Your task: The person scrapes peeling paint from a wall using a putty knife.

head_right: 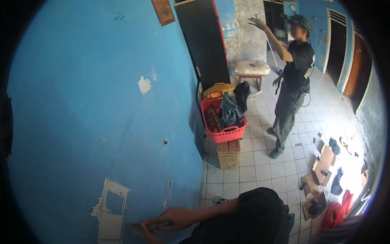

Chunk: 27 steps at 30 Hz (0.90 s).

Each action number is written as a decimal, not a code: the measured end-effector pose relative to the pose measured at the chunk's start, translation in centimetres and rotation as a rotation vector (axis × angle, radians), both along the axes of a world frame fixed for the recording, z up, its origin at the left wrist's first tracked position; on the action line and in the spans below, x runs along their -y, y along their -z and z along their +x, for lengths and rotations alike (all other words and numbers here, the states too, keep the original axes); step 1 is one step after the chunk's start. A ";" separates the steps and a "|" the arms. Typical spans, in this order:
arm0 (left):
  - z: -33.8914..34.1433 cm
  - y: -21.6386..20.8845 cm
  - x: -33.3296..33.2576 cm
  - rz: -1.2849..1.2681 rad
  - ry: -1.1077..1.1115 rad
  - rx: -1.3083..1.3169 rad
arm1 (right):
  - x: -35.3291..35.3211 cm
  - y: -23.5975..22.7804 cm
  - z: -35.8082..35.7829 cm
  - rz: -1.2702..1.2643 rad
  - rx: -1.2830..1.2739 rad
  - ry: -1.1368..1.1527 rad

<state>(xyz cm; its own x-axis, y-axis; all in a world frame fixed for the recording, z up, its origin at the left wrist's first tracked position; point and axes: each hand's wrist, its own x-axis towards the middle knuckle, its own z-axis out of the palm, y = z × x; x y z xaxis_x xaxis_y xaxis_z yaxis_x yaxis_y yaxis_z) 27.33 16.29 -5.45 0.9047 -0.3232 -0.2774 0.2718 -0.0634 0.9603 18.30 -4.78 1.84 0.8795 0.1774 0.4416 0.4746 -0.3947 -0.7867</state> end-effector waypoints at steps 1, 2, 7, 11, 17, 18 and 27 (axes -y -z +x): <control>-0.5 -0.1 0.1 0.015 -0.032 0.012 | 0.0 0.5 -0.1 -0.085 0.023 -0.015; -1.0 -0.2 0.2 0.018 -0.061 0.030 | 0.0 0.9 -0.4 -0.083 0.025 0.000; -2.7 -1.4 0.3 -0.001 -0.131 0.083 | -1.2 1.8 -2.0 -0.128 -0.017 -0.113; -3.7 -2.0 0.5 -0.010 -0.163 0.113 | -1.2 2.7 -3.0 -0.151 -0.040 -0.144; -5.6 -2.6 1.6 -0.034 -0.201 0.146 | 0.4 1.0 -4.9 -0.234 -0.245 -0.213; -6.2 -3.1 2.1 -0.027 -0.205 0.130 | 0.8 1.0 -5.2 -0.222 -0.203 -0.217; -10.7 -1.3 8.1 -0.142 -0.174 0.118 | 6.6 1.0 -11.4 -0.264 -0.119 -0.193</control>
